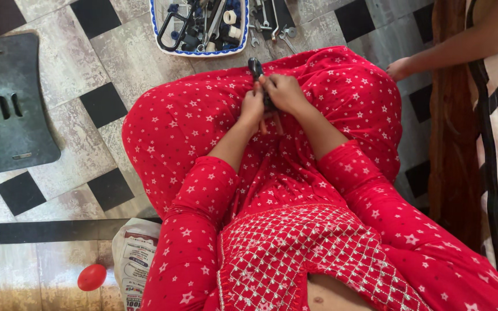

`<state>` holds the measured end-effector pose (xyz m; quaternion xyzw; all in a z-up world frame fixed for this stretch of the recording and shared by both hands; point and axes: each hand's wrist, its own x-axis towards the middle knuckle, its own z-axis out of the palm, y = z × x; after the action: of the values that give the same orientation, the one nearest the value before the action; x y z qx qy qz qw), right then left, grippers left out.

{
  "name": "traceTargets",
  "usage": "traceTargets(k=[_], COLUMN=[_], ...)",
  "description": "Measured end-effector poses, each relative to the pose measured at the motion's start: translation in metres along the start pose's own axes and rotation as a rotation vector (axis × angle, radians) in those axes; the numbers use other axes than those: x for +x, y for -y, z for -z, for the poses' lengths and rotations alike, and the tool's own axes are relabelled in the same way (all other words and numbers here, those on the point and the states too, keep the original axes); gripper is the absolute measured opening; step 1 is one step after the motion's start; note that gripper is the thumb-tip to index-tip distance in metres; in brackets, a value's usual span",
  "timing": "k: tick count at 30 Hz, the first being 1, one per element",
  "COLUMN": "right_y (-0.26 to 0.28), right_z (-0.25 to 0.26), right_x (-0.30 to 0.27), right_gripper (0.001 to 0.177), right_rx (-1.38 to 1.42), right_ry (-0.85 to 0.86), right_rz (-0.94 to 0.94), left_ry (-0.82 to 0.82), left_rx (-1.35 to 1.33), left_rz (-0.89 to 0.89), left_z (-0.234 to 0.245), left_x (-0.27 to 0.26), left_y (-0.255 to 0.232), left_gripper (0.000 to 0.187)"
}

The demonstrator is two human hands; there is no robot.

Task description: The person is sitting on the floor and manipulating a small metal lock mechanism. They use a pair of pliers to adjust and squeeze parts of the lock. A basket of tools is visible nearby.

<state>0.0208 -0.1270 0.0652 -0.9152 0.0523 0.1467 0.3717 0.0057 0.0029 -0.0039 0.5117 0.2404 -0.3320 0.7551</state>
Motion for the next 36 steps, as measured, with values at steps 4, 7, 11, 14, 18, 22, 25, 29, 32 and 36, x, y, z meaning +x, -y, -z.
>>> traceTargets(k=[4,7,11,14,18,22,25,29,32,36], right_y=[0.021,0.025,0.032,0.038,0.042,0.026,0.000,-0.037,-0.053,-0.047], right_z=[0.022,0.047,0.055,0.062,0.063,0.054,0.060,0.093,0.111,0.118], right_x=[-0.026,-0.031,-0.035,-0.035,-0.039,-0.026,-0.011,0.011,0.012,0.011], right_gripper=[0.043,0.041,0.038,0.039,0.046,0.024,0.030,0.026,0.024,0.024], right_rx=[0.287,0.185,-0.021,-0.056,0.012,-0.003,0.072,0.386,0.539,1.013], right_ry=[0.219,0.360,0.368,0.273,0.080,-0.103,-0.429,-0.740,-0.869,-0.746], right_rz=[-0.041,0.017,0.047,0.118,0.336,0.321,0.360,0.274,0.228,0.314], left_ry=[0.049,0.045,0.061,0.010,0.088,0.249,0.327,0.370,0.356,0.335], left_rx=[-0.015,0.015,-0.041,-0.020,-0.071,-0.157,-0.064,0.069,0.148,0.112], left_rz=[-0.029,0.008,-0.032,-0.047,-0.014,-0.106,-0.079,-0.048,0.012,0.029], left_z=[0.000,0.005,0.007,-0.001,-0.009,-0.020,-0.015,-0.013,-0.014,-0.015], left_x=[-0.004,0.000,0.014,0.003,-0.038,-0.048,-0.044,-0.043,-0.043,-0.043], left_y=[-0.003,0.000,0.013,-0.003,-0.043,-0.054,-0.046,-0.020,-0.017,-0.021], left_gripper=[0.044,0.043,0.039,0.047,0.057,0.051,0.048,0.046,0.043,0.034])
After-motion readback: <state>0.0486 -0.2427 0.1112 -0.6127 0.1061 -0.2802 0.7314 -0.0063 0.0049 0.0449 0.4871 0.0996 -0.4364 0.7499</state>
